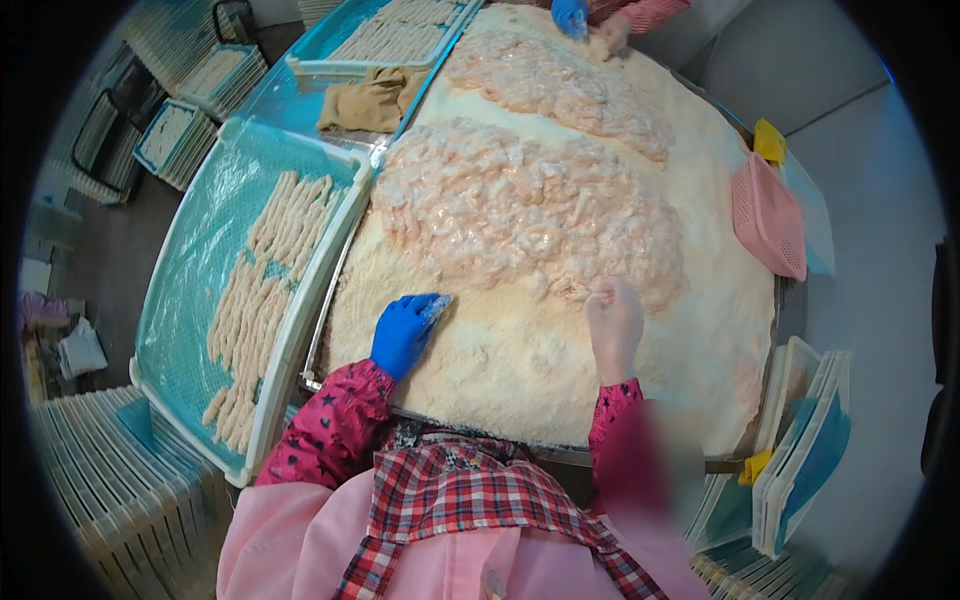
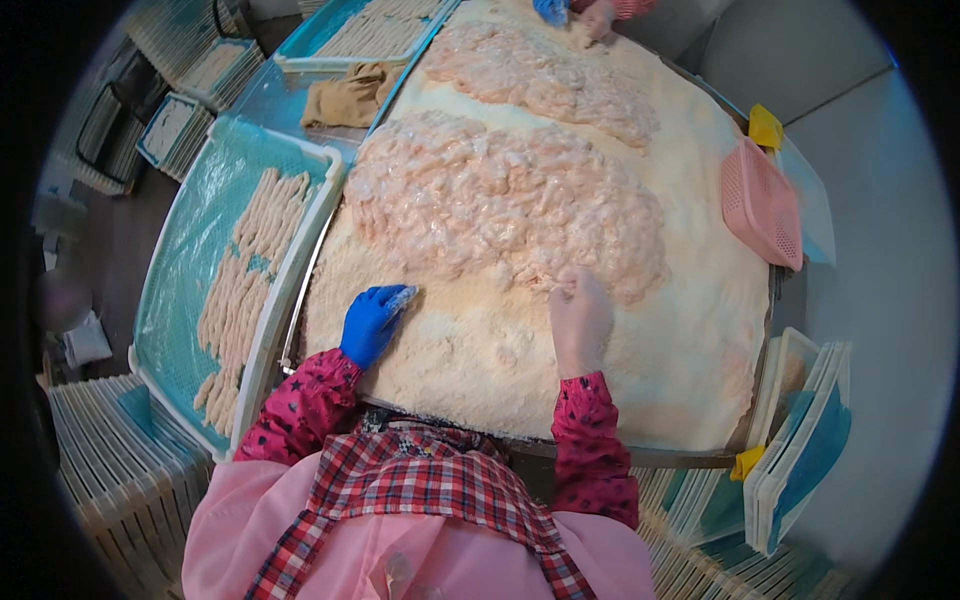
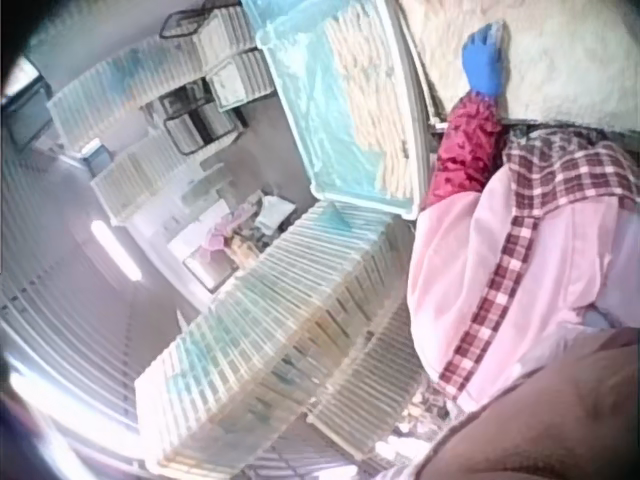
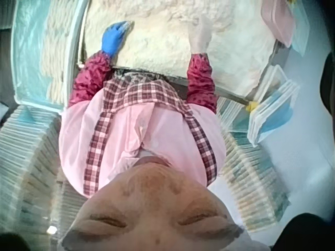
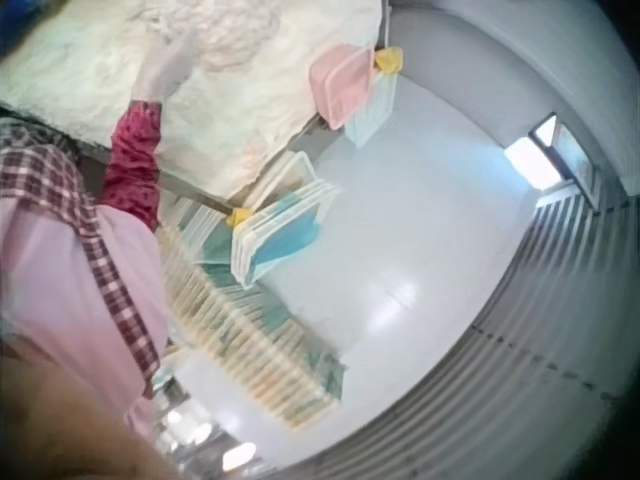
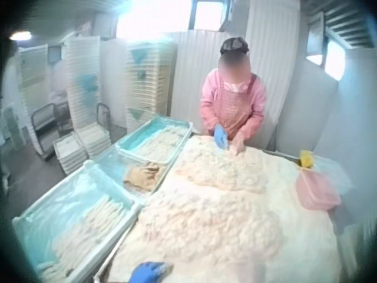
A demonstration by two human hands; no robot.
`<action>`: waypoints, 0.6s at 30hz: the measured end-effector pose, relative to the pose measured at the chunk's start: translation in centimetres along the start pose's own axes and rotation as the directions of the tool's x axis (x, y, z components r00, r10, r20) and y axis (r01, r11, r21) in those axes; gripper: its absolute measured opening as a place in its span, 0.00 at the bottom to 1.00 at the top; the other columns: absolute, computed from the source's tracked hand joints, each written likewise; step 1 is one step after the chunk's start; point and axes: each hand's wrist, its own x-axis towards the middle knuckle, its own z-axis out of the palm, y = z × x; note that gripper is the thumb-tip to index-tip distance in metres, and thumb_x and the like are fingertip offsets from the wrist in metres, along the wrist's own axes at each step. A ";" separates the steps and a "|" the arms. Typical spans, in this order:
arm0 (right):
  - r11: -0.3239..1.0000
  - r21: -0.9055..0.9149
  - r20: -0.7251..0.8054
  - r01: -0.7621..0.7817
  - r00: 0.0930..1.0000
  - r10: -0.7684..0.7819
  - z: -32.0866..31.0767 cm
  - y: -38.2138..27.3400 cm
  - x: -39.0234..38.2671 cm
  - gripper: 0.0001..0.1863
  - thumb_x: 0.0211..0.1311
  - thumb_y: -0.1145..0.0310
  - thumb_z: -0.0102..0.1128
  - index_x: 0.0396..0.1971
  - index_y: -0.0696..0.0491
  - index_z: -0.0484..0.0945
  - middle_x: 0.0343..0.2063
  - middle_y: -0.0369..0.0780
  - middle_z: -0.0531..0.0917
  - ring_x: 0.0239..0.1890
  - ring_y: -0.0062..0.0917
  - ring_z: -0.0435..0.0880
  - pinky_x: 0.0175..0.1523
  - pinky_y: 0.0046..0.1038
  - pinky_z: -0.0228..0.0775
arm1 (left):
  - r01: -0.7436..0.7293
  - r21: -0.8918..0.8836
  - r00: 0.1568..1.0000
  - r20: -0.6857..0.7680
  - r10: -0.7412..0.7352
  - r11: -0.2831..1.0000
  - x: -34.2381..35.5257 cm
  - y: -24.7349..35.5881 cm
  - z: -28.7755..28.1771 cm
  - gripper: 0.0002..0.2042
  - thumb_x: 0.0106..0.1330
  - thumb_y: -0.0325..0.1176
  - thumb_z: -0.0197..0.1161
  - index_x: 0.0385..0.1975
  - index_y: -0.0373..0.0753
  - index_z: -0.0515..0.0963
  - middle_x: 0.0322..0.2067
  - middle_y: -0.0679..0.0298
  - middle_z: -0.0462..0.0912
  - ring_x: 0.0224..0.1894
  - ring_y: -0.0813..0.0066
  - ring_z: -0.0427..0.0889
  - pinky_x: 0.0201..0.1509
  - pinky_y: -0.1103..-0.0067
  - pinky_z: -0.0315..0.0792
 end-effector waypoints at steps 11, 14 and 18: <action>1.000 -0.006 0.067 -0.014 0.998 0.014 0.8 2.2 -1.3 0.10 0.50 0.72 0.58 0.34 0.55 0.73 0.27 0.39 0.77 0.31 0.28 0.77 0.37 0.30 0.68 | -0.014 -0.057 0.998 -0.068 0.010 0.998 -0.4 -0.5 -0.3 0.17 0.56 0.26 0.56 0.47 0.47 0.76 0.40 0.60 0.80 0.39 0.58 0.77 0.42 0.69 0.72; 0.647 0.637 0.186 -0.420 0.897 0.400 -0.8 4.9 -1.3 0.08 0.53 0.74 0.55 0.34 0.55 0.74 0.27 0.34 0.76 0.32 0.19 0.74 0.39 0.23 0.66 | 0.020 -0.045 0.999 -0.039 -0.022 0.999 0.2 -0.2 -0.3 0.16 0.57 0.27 0.57 0.46 0.46 0.77 0.40 0.60 0.80 0.39 0.58 0.77 0.42 0.69 0.71; 0.188 0.888 0.335 -0.419 0.871 0.360 -3.1 2.2 1.4 0.09 0.57 0.77 0.49 0.38 0.58 0.74 0.34 0.34 0.76 0.38 0.18 0.74 0.47 0.20 0.66 | 0.047 -0.079 0.998 -0.032 -0.050 0.996 0.1 -0.4 -0.1 0.15 0.58 0.28 0.57 0.46 0.46 0.77 0.41 0.60 0.79 0.40 0.58 0.77 0.43 0.69 0.71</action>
